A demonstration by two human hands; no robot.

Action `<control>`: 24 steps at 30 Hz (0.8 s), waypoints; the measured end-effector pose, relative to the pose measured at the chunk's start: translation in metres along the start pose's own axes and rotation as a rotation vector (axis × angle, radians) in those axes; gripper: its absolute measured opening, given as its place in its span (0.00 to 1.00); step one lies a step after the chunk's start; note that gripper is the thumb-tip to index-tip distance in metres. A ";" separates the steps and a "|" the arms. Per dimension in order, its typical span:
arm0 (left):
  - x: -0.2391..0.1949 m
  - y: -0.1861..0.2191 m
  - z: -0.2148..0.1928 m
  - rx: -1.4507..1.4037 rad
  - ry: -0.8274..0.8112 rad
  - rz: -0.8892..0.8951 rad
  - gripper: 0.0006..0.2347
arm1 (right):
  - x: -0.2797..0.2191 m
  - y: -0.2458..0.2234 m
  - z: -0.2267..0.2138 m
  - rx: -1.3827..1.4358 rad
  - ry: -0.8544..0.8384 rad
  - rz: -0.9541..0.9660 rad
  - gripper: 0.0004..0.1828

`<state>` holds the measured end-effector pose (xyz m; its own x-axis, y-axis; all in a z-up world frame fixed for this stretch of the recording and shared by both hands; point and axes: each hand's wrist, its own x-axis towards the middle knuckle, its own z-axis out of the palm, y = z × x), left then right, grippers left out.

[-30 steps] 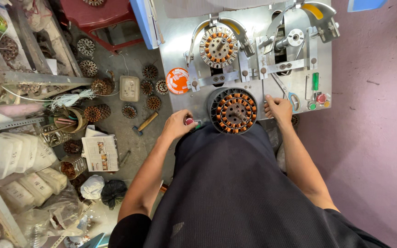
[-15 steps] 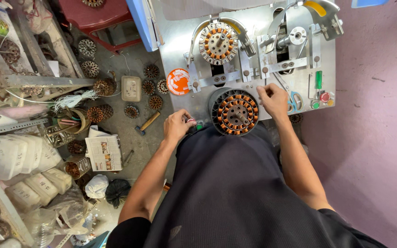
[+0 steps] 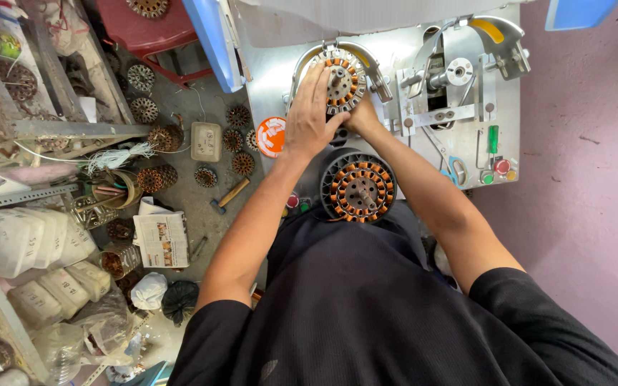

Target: The person winds copper wire onto an electric motor stator using a winding machine and then trims the excess wire with scissors.

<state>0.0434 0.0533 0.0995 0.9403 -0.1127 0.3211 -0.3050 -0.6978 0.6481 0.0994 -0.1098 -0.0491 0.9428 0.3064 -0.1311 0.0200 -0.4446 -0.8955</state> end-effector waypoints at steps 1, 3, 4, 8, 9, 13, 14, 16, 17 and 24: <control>0.004 0.001 0.002 0.022 -0.013 0.002 0.40 | 0.004 0.004 0.002 0.066 0.009 -0.031 0.31; 0.008 0.003 0.007 0.063 -0.042 0.002 0.41 | 0.008 0.012 0.004 0.198 0.026 -0.087 0.27; 0.008 0.004 0.010 0.072 -0.037 -0.007 0.41 | 0.010 0.014 0.005 0.080 0.024 -0.144 0.26; 0.006 0.002 0.016 0.085 -0.040 -0.051 0.40 | 0.009 0.016 0.005 -0.064 -0.016 -0.164 0.24; 0.006 0.001 0.018 0.084 -0.042 -0.062 0.40 | 0.009 0.016 0.005 -0.020 -0.031 -0.120 0.24; 0.006 -0.003 0.020 0.069 -0.041 -0.070 0.40 | 0.012 0.020 0.006 -0.248 -0.029 -0.139 0.25; 0.004 -0.002 0.022 0.080 -0.045 -0.080 0.40 | 0.012 0.022 0.008 -0.248 -0.031 -0.169 0.25; 0.005 -0.004 0.025 0.100 -0.043 -0.094 0.41 | 0.014 0.026 0.013 -0.325 -0.019 -0.222 0.26; 0.006 -0.005 0.028 0.105 -0.041 -0.097 0.41 | 0.014 0.029 0.014 -0.404 -0.003 -0.241 0.27; 0.003 -0.005 0.029 0.118 -0.055 -0.107 0.42 | 0.006 0.012 0.007 0.043 -0.035 -0.052 0.25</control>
<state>0.0522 0.0362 0.0771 0.9742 -0.0695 0.2148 -0.1862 -0.7856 0.5901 0.1032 -0.1074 -0.0630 0.9285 0.3581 -0.0982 0.0536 -0.3910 -0.9188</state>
